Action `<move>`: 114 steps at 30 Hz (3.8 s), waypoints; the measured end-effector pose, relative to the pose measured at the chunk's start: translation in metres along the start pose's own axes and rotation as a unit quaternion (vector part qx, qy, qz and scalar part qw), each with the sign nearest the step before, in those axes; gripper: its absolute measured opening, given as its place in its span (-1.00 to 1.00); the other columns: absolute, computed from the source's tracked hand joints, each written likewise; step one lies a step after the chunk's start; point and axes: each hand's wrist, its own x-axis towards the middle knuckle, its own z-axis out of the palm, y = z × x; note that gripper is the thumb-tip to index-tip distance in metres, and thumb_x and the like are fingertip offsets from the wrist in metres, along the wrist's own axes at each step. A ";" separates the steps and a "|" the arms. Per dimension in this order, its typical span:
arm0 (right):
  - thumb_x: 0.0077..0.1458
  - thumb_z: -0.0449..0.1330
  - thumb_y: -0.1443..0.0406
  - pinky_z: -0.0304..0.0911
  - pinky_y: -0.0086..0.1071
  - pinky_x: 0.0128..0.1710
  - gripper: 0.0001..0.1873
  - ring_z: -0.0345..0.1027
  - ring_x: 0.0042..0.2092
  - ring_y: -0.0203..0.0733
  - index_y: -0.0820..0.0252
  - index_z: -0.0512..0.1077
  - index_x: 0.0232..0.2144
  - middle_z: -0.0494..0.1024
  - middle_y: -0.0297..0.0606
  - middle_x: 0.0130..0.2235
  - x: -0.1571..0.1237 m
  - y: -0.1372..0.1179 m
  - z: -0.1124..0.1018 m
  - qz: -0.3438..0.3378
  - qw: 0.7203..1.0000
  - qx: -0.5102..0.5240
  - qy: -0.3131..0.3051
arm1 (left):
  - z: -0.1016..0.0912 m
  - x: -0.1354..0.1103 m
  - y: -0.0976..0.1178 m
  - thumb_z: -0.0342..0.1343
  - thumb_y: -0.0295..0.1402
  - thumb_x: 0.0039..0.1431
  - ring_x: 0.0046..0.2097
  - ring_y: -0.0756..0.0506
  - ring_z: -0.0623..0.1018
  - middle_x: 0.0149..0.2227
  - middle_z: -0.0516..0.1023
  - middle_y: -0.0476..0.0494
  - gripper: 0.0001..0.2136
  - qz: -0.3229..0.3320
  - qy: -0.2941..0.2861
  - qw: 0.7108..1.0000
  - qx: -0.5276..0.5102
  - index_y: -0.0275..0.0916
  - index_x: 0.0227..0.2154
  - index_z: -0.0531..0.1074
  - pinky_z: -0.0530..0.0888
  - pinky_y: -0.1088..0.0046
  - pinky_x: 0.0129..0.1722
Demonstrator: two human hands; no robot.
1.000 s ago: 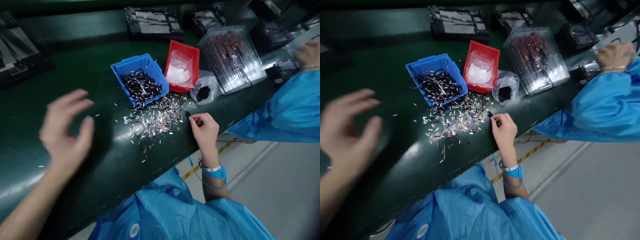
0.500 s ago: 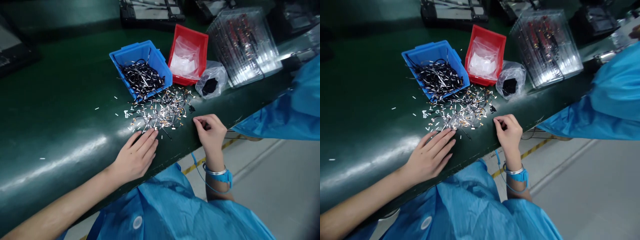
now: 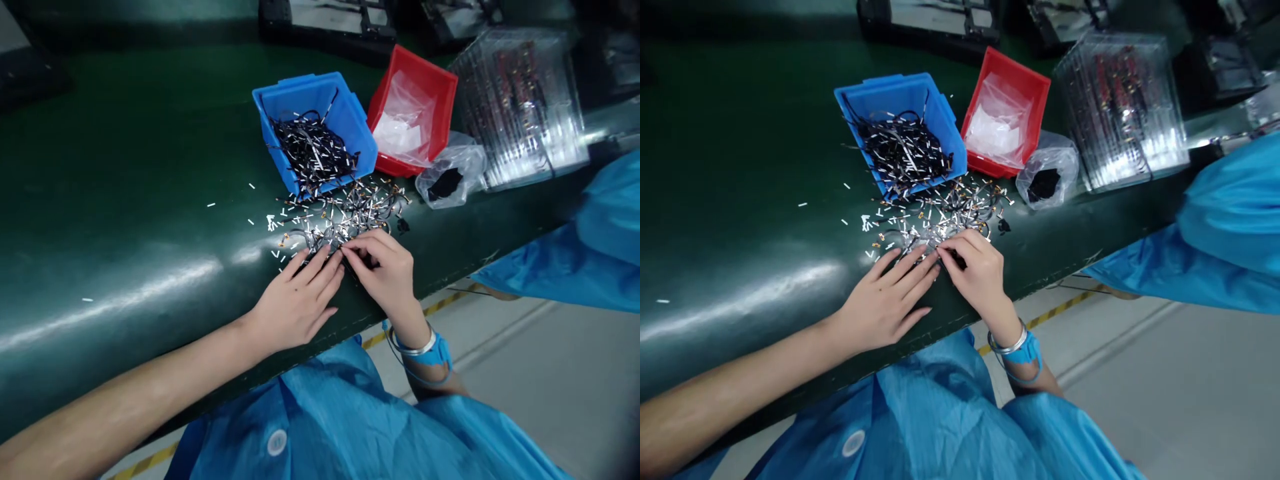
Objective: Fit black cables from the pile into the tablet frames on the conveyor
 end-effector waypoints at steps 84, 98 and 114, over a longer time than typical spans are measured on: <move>0.05 0.23 0.50 0.40 -0.32 -0.37 -0.87 0.41 -0.31 -0.19 0.23 0.46 -0.34 0.60 -0.15 -0.35 0.029 -0.064 -0.025 -0.276 0.951 -0.094 0.103 | -0.045 0.015 -0.024 0.12 -0.34 0.15 -0.50 0.04 0.47 -0.57 0.48 -0.01 -0.88 -0.232 0.125 0.672 -0.692 -0.30 -0.38 0.40 0.39 0.54 -0.41; 0.11 0.15 0.42 0.34 -0.25 -0.33 -0.85 0.46 -0.29 -0.10 0.23 0.51 -0.27 0.62 -0.16 -0.31 0.085 -0.016 -0.027 -0.118 0.961 -0.178 0.179 | -0.062 0.013 -0.041 0.11 -0.47 0.09 -0.41 -0.10 0.61 -0.40 0.56 -0.17 -0.54 -0.304 0.151 0.609 -0.717 -0.42 0.08 0.27 0.42 0.55 -0.59; 0.15 0.13 0.43 0.30 -0.34 -0.39 -0.85 0.38 -0.35 -0.21 0.23 0.48 -0.42 0.59 -0.22 -0.39 0.050 -0.082 0.001 -0.244 0.958 -0.112 0.099 | -0.071 0.010 -0.041 0.04 -0.57 0.09 -0.43 0.02 0.55 -0.29 0.63 -0.12 -0.50 -0.333 0.168 0.741 -0.558 -0.27 0.15 0.34 0.46 0.57 -0.48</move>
